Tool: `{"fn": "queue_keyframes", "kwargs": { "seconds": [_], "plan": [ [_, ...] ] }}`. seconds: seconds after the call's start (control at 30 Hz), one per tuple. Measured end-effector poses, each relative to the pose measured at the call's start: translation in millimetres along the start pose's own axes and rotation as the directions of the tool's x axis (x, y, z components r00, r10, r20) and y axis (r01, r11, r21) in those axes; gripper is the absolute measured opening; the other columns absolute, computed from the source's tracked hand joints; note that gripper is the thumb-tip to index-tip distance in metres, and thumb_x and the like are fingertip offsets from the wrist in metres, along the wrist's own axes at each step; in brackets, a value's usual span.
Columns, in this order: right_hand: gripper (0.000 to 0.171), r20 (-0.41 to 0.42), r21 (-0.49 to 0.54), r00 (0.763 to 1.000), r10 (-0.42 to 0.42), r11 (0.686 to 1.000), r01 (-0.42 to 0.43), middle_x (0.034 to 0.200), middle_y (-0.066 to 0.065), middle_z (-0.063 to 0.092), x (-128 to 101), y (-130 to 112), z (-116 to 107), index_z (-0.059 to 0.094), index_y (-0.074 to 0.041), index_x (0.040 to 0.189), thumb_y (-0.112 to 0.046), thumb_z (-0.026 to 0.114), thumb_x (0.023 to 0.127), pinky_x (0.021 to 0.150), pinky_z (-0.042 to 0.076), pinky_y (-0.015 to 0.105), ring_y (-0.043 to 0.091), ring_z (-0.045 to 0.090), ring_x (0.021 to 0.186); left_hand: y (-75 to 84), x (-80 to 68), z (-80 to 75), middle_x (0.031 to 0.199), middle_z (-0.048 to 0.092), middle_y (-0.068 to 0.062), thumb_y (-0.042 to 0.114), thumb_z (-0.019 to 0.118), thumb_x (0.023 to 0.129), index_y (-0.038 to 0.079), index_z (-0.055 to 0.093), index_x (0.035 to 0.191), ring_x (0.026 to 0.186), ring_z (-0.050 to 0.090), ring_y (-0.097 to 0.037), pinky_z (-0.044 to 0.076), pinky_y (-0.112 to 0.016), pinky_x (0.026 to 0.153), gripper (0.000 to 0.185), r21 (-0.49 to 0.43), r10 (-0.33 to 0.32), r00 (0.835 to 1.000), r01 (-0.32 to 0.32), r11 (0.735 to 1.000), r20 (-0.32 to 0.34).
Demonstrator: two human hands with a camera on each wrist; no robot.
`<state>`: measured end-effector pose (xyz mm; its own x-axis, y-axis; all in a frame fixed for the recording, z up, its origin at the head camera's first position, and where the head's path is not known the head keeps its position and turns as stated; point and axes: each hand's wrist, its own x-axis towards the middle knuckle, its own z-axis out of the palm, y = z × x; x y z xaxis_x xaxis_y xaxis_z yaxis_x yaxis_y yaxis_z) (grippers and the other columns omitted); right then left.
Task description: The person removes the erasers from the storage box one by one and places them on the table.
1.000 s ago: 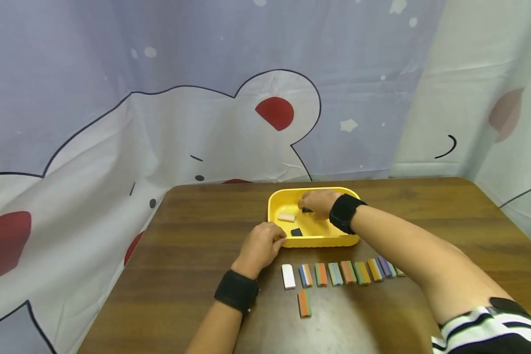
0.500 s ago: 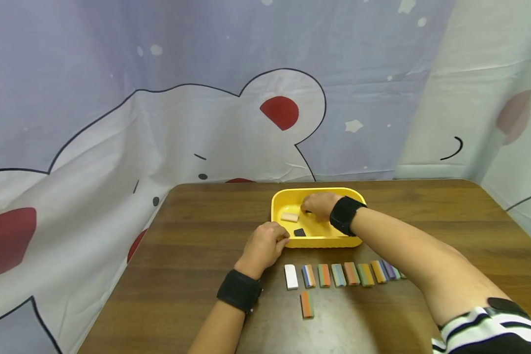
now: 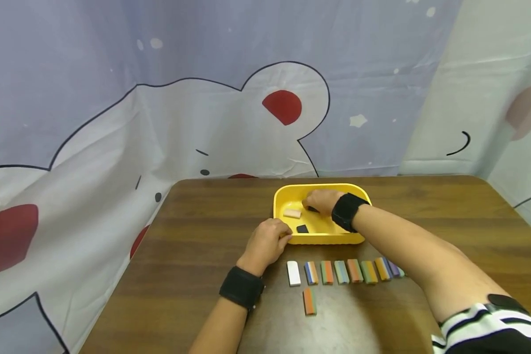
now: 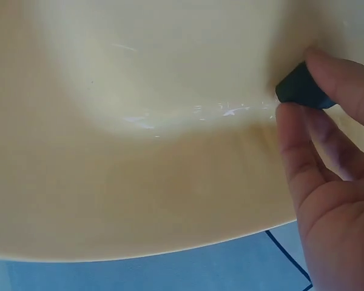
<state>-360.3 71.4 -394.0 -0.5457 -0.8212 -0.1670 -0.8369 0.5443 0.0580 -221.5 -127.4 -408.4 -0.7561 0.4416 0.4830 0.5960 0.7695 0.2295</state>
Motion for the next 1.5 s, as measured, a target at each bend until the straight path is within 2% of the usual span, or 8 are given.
{"fn": "queue_keyframes", "kwargs": {
  "seconds": [0.23, 0.53, 0.73, 0.87, 1.07, 1.17, 1.33, 1.5],
  "plan": [
    [0.030, 0.018, 0.045, 0.999, 0.027, 0.999, -0.028, 0.077, 0.001, 0.054, -4.1, 1.8, -1.8, 0.065, -0.007, 0.097, 0.018, 0.066, 0.079, 0.065, 0.043, 0.026, 0.016, 0.047, 0.068, 2.8, 0.3, -0.7, 0.085, 0.069, -0.003, 0.010, 0.078, 0.083, 0.007, 0.074, 0.086, 0.082, 0.064, -0.020, 0.052, -0.031, 0.077, 0.006, -0.004, 0.005, 1.000, -0.005, 1.000, 0.000],
    [0.033, 0.022, 0.063, 0.998, 0.061, 0.996, -0.062, 0.085, 0.003, 0.059, -12.7, 5.2, 1.4, 0.064, -0.007, 0.098, 0.018, 0.068, 0.077, 0.071, 0.047, 0.029, 0.018, 0.051, 0.074, 5.9, 2.7, -1.0, 0.086, 0.070, -0.003, 0.010, 0.078, 0.083, 0.007, 0.075, 0.085, 0.083, 0.065, -0.018, 0.053, -0.030, 0.078, 0.005, -0.014, 0.008, 1.000, -0.008, 1.000, 0.005],
    [0.026, -0.009, 0.050, 0.997, 0.074, 0.996, -0.073, 0.091, 0.009, 0.060, -21.5, 4.6, -5.5, 0.062, -0.004, 0.104, 0.008, 0.070, 0.082, 0.077, 0.051, 0.034, 0.021, 0.055, 0.080, 5.5, 3.7, 0.1, 0.086, 0.070, -0.003, 0.009, 0.078, 0.083, 0.007, 0.074, 0.086, 0.083, 0.064, -0.019, 0.053, -0.030, 0.078, 0.005, -0.022, 0.003, 1.000, -0.003, 1.000, 0.016],
    [0.029, -0.040, 0.044, 0.996, 0.083, 0.996, -0.081, 0.092, 0.010, 0.059, -31.8, -0.3, -14.1, 0.060, -0.004, 0.104, 0.005, 0.071, 0.079, 0.073, 0.051, 0.033, 0.020, 0.054, 0.078, 3.8, 4.3, 0.4, 0.085, 0.069, -0.003, 0.010, 0.078, 0.082, 0.007, 0.074, 0.085, 0.082, 0.064, -0.020, 0.053, -0.031, 0.077, 0.006, -0.027, 0.000, 1.000, 0.000, 1.000, 0.020],
    [0.036, -0.039, 0.109, 0.990, 0.136, 0.985, -0.131, 0.101, 0.011, 0.056, -52.8, -12.8, -23.7, 0.057, -0.002, 0.113, -0.004, 0.071, 0.080, 0.071, 0.049, 0.032, 0.020, 0.052, 0.078, 0.2, 4.8, -0.5, 0.085, 0.069, -0.004, 0.007, 0.078, 0.081, 0.006, 0.074, 0.084, 0.081, 0.064, -0.020, 0.053, -0.032, 0.077, 0.006, -0.035, 0.010, 1.000, -0.010, 0.999, 0.013],
    [0.038, -0.073, 0.149, 0.988, 0.134, 0.981, -0.122, 0.101, 0.012, 0.055, -66.5, -17.4, -26.7, 0.055, 0.000, 0.115, -0.006, 0.070, 0.081, 0.068, 0.048, 0.032, 0.021, 0.052, 0.075, -0.8, 5.7, -1.6, 0.084, 0.069, -0.004, 0.006, 0.078, 0.081, 0.006, 0.074, 0.084, 0.082, 0.064, -0.021, 0.053, -0.032, 0.077, 0.005, -0.035, 0.014, 1.000, -0.014, 0.999, 0.003],
    [0.043, -0.180, 0.172, 0.979, 0.094, 0.983, -0.062, 0.105, 0.015, 0.057, -97.2, -28.5, -25.0, 0.057, 0.003, 0.119, -0.006, 0.070, 0.080, 0.069, 0.050, 0.033, 0.022, 0.055, 0.079, -0.2, 6.6, -0.8, 0.084, 0.069, -0.005, 0.006, 0.078, 0.081, 0.005, 0.074, 0.083, 0.082, 0.064, -0.021, 0.053, -0.032, 0.078, 0.005, -0.037, 0.021, 1.000, -0.021, 0.999, -0.005],
    [0.042, -0.282, 0.209, 0.954, 0.100, 0.977, -0.041, 0.108, 0.014, 0.056, -133.4, -38.0, -11.6, 0.059, 0.002, 0.119, -0.005, 0.071, 0.079, 0.070, 0.051, 0.030, 0.019, 0.054, 0.083, 2.0, 7.2, 0.9, 0.084, 0.069, -0.005, 0.005, 0.078, 0.081, 0.005, 0.074, 0.084, 0.082, 0.064, -0.022, 0.053, -0.033, 0.078, 0.005, -0.057, 0.036, 0.999, -0.037, 0.998, -0.001]
  ]
}}
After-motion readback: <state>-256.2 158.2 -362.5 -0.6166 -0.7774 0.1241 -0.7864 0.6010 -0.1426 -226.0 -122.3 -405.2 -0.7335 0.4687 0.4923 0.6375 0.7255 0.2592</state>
